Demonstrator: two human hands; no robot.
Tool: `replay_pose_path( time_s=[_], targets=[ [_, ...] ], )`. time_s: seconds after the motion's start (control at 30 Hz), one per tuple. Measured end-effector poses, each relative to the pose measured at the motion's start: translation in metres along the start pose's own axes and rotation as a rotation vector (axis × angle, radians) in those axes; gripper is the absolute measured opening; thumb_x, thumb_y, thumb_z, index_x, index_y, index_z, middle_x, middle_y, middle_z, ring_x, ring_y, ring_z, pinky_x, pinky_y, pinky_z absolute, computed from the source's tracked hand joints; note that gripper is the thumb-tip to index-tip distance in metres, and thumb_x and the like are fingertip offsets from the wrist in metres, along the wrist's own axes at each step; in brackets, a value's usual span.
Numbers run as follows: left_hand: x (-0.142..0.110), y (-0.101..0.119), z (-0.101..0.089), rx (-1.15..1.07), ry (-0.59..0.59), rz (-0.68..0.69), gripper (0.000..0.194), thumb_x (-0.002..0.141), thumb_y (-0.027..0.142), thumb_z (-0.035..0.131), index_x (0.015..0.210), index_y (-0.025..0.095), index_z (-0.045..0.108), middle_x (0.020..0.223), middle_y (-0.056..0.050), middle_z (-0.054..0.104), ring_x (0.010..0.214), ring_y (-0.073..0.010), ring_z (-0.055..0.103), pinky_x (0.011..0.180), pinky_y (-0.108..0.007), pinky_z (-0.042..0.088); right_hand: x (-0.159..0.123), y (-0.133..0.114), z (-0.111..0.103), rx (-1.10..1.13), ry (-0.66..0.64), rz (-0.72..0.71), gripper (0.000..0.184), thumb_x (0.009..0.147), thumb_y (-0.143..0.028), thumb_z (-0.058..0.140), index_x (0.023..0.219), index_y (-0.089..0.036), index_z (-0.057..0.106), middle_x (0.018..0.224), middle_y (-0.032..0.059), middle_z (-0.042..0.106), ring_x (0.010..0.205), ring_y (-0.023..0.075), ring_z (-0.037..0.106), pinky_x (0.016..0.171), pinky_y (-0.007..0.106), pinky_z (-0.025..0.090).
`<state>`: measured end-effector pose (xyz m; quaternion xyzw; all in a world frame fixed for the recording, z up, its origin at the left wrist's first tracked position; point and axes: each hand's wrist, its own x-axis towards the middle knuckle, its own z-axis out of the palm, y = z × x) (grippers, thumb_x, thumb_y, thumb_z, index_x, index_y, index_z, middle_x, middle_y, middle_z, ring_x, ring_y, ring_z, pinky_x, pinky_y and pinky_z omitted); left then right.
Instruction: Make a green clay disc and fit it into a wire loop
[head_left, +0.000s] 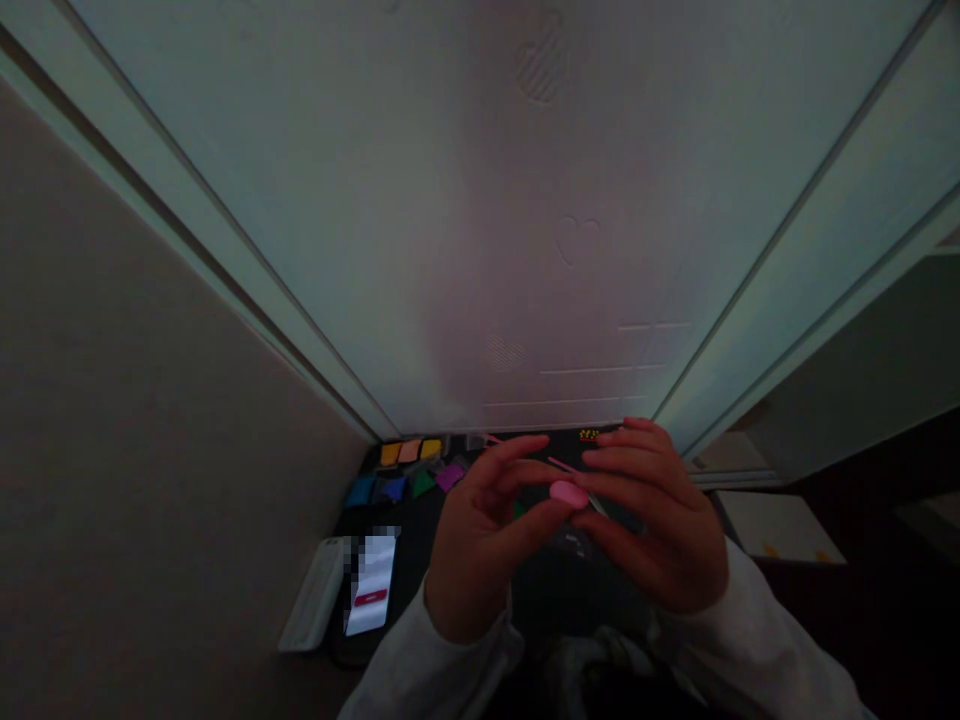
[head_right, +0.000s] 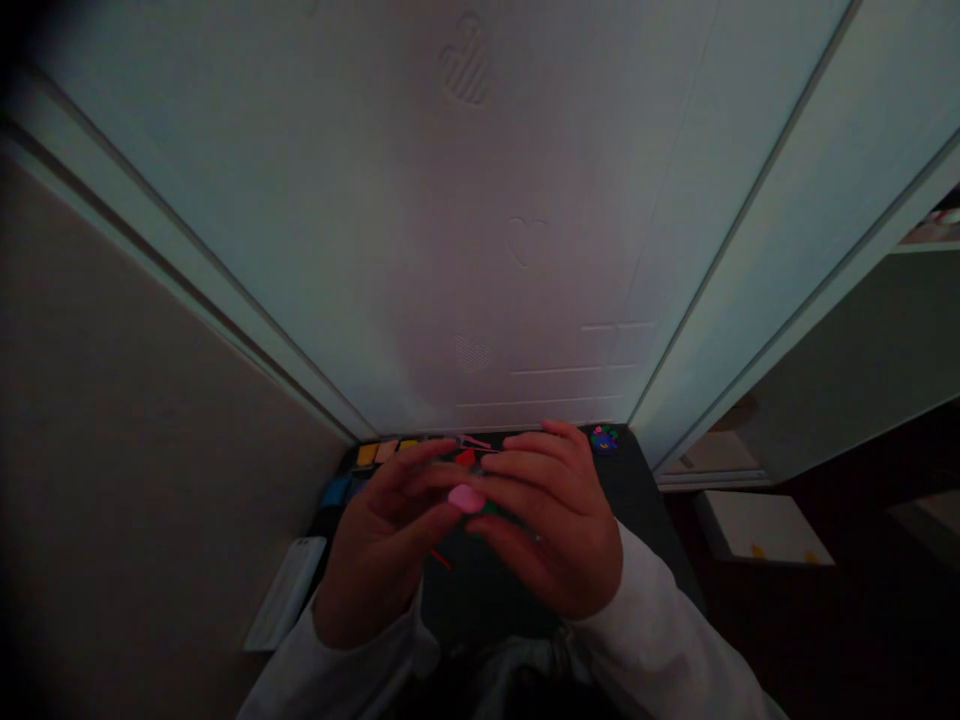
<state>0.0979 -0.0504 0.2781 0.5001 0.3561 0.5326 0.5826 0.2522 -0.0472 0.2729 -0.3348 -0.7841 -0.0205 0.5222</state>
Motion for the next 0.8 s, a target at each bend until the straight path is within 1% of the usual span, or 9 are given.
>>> replay_pose_path(
  time_s=[0.1, 0.23, 0.33, 0.47, 0.63, 0.8],
  targets=[
    [-0.0004, 0.0024, 0.0003, 0.013, 0.004, 0.002, 0.053, 0.061, 0.014, 0.064, 0.109, 0.019, 0.044, 0.079, -0.004, 0.065, 0.082, -0.0171, 0.057, 0.078, -0.031, 0.041, 0.0025, -0.0014, 0.0009, -0.062, -0.017, -0.007, 0.033, 0.065, -0.022, 0.061, 0.097, -0.03, 0.056, 0.096, -0.0003, 0.06, 0.098, 0.0186, 0.049, 0.091, 0.044, 0.033],
    [-0.0014, 0.0024, -0.0015, 0.016, 0.0, -0.025, 0.06, 0.06, 0.015, 0.065, 0.114, 0.022, 0.039, 0.079, -0.002, 0.065, 0.082, -0.0168, 0.057, 0.076, -0.03, 0.042, 0.0047, -0.0019, 0.0013, -0.082, -0.044, -0.021, 0.03, 0.068, -0.019, 0.058, 0.094, -0.034, 0.057, 0.093, -0.0037, 0.062, 0.101, 0.0172, 0.047, 0.094, 0.045, 0.029],
    [-0.0025, 0.0015, -0.0017, 0.018, 0.018, -0.039, 0.061, 0.06, 0.016, 0.065, 0.115, 0.021, 0.038, 0.08, -0.002, 0.066, 0.082, -0.0168, 0.057, 0.073, -0.029, 0.043, 0.0032, 0.0001, 0.0013, -0.053, -0.053, -0.035, 0.028, 0.069, -0.017, 0.057, 0.092, -0.033, 0.058, 0.088, -0.0046, 0.064, 0.103, 0.0178, 0.046, 0.094, 0.046, 0.028],
    [-0.0038, 0.0016, -0.0007, 0.047, 0.039, -0.036, 0.062, 0.059, 0.016, 0.065, 0.115, 0.02, 0.038, 0.079, -0.003, 0.066, 0.081, -0.0166, 0.057, 0.075, -0.029, 0.042, 0.0001, 0.0026, 0.002, -0.027, -0.063, -0.051, 0.027, 0.068, -0.016, 0.057, 0.09, -0.033, 0.059, 0.084, -0.0055, 0.065, 0.103, 0.0183, 0.047, 0.095, 0.048, 0.026],
    [-0.0046, 0.0027, 0.0008, 0.068, 0.061, -0.026, 0.061, 0.06, 0.016, 0.065, 0.115, 0.019, 0.038, 0.079, -0.003, 0.065, 0.083, -0.0164, 0.056, 0.076, -0.029, 0.042, 0.0016, 0.0015, 0.0037, -0.033, -0.049, -0.033, 0.029, 0.067, -0.017, 0.059, 0.093, -0.03, 0.058, 0.09, -0.0036, 0.064, 0.102, 0.0184, 0.048, 0.095, 0.048, 0.027],
    [-0.0052, 0.0015, 0.0011, 0.064, 0.031, -0.046, 0.062, 0.061, 0.016, 0.064, 0.116, 0.021, 0.036, 0.08, -0.002, 0.065, 0.083, -0.0165, 0.056, 0.075, -0.029, 0.042, 0.0044, 0.0017, 0.0045, -0.01, -0.092, -0.064, 0.028, 0.068, -0.014, 0.057, 0.092, -0.029, 0.058, 0.088, -0.0043, 0.065, 0.1, 0.0178, 0.049, 0.096, 0.049, 0.024]
  ],
)
